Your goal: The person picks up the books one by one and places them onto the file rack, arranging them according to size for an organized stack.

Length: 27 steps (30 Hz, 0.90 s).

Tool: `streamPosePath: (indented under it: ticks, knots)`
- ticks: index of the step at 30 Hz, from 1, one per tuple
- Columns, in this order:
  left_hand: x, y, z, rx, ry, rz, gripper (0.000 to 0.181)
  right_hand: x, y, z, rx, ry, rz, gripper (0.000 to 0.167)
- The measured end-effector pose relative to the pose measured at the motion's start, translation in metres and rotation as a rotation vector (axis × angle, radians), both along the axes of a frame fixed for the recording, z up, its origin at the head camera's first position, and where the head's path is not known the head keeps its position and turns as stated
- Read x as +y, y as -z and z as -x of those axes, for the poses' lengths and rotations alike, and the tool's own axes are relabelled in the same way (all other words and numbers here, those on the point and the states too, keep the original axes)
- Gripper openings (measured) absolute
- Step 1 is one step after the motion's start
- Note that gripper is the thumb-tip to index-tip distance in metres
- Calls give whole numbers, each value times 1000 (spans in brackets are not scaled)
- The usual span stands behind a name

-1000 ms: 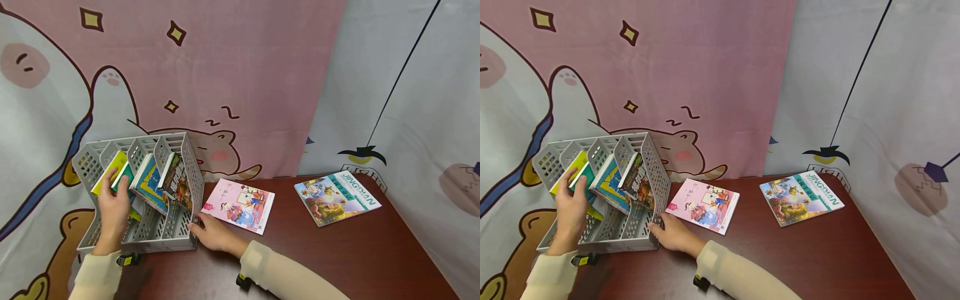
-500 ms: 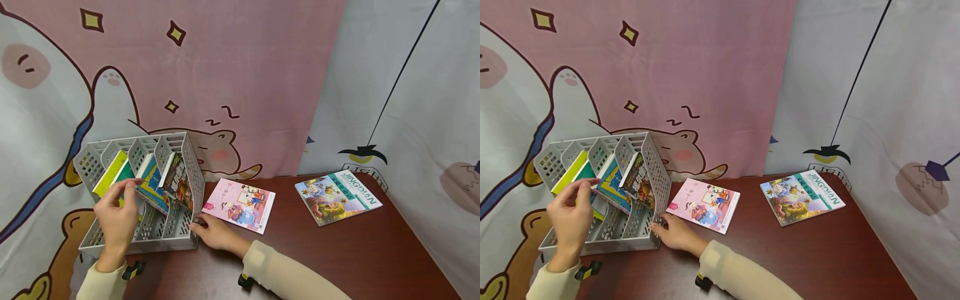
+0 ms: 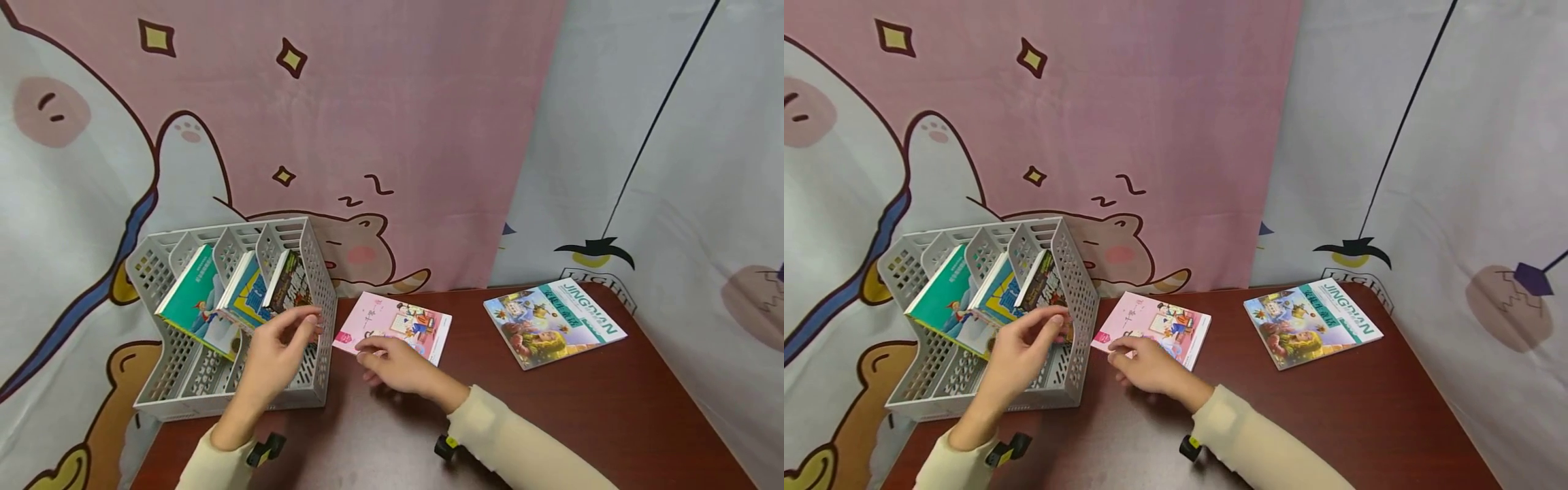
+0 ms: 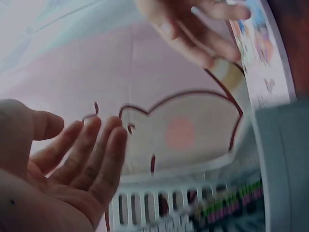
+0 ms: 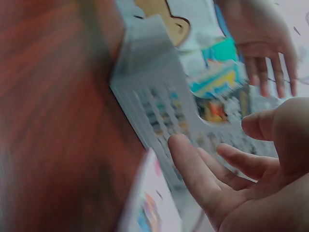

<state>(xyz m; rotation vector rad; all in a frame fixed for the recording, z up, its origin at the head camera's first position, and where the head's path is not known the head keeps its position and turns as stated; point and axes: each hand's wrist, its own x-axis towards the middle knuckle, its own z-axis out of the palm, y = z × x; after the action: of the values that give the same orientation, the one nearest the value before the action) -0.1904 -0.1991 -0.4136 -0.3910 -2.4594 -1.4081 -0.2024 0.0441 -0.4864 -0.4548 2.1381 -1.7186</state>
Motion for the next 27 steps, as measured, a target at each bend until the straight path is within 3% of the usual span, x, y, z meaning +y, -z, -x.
streamPosePath:
  ticks: [7, 13, 22, 27]
  knots:
    - [43, 4, 8, -63, -11, 66, 25, 60, -16, 11, 35, 103, -14, 35]
    - [74, 14, 20, -70, -38, 77, 28, 107, -13, 20, 18, 189, -55, 38]
    - [94, 39, 39, -157, -79, 259, 49, 148, -7, 19, -35, 262, -206, 49]
    - [100, 56, 49, -200, -119, 212, 63, 153, 1, 15, -95, 267, -232, 56]
